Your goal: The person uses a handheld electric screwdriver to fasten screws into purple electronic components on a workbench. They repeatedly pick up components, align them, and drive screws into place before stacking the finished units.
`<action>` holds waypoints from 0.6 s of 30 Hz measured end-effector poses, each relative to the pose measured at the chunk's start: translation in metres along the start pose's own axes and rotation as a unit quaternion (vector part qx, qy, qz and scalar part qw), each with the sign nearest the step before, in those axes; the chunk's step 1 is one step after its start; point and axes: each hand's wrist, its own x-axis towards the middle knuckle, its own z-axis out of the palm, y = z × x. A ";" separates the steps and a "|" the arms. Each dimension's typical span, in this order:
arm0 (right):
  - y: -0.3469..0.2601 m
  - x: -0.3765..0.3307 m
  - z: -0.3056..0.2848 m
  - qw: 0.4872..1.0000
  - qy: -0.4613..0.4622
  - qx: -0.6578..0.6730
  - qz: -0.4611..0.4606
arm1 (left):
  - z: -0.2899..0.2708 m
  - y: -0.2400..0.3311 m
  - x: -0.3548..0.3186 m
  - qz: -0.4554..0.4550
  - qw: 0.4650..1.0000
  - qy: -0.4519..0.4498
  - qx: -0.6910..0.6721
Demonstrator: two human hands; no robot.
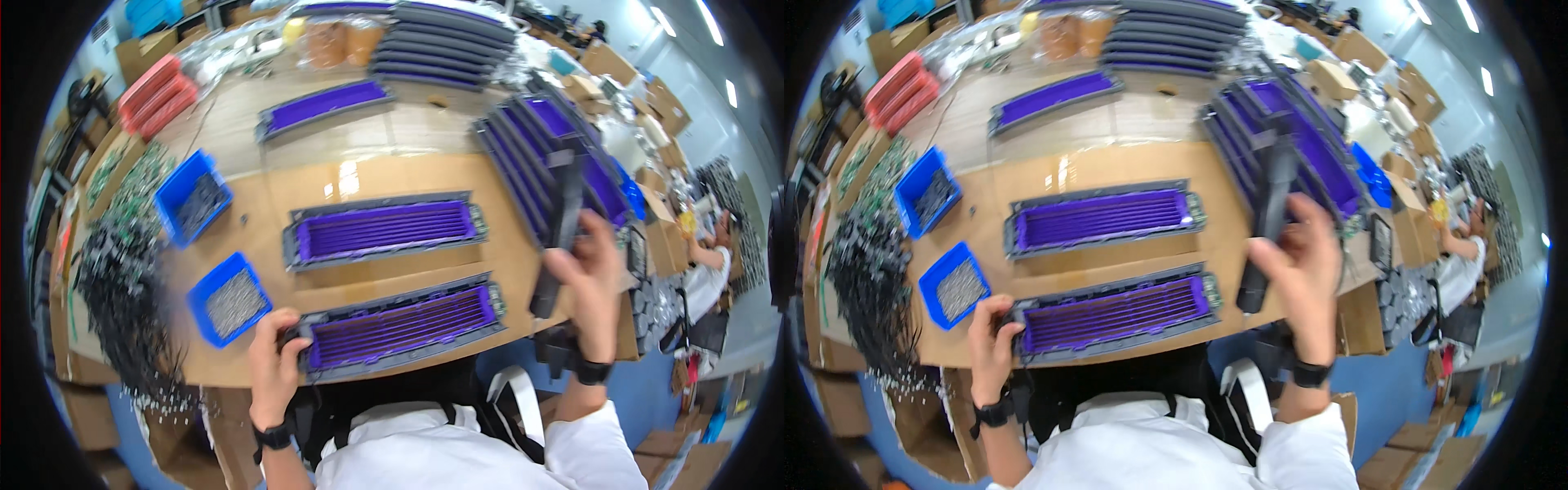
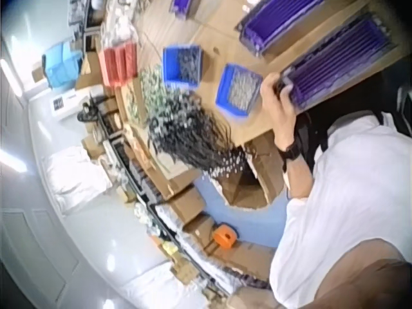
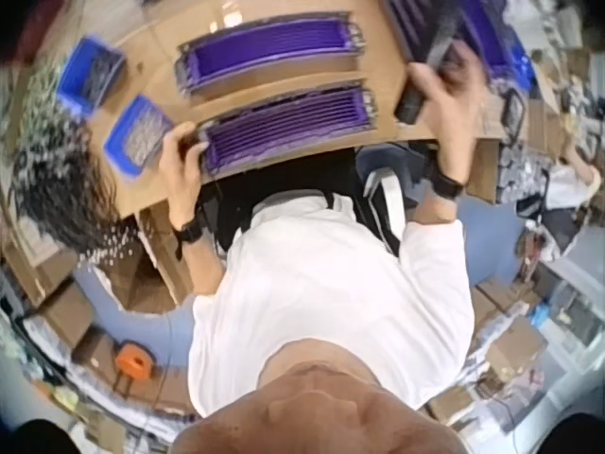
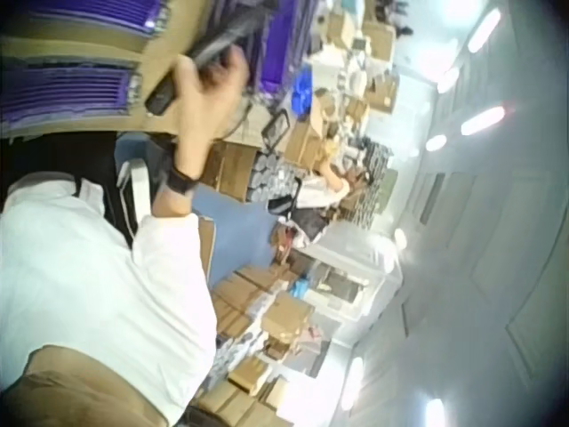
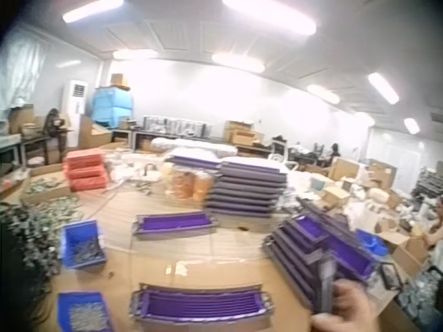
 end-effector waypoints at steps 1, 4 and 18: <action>-0.012 -0.004 0.006 0.984 0.050 0.169 -0.009 | 0.000 -0.001 0.002 -0.002 1.000 -0.011 -0.005; -0.026 0.008 -0.010 0.942 -0.054 0.316 -0.096 | -0.002 -0.007 0.002 0.025 0.999 -0.015 0.014; -0.094 0.014 0.168 0.832 -0.252 0.401 -0.289 | -0.002 0.004 0.006 0.055 0.997 0.014 0.043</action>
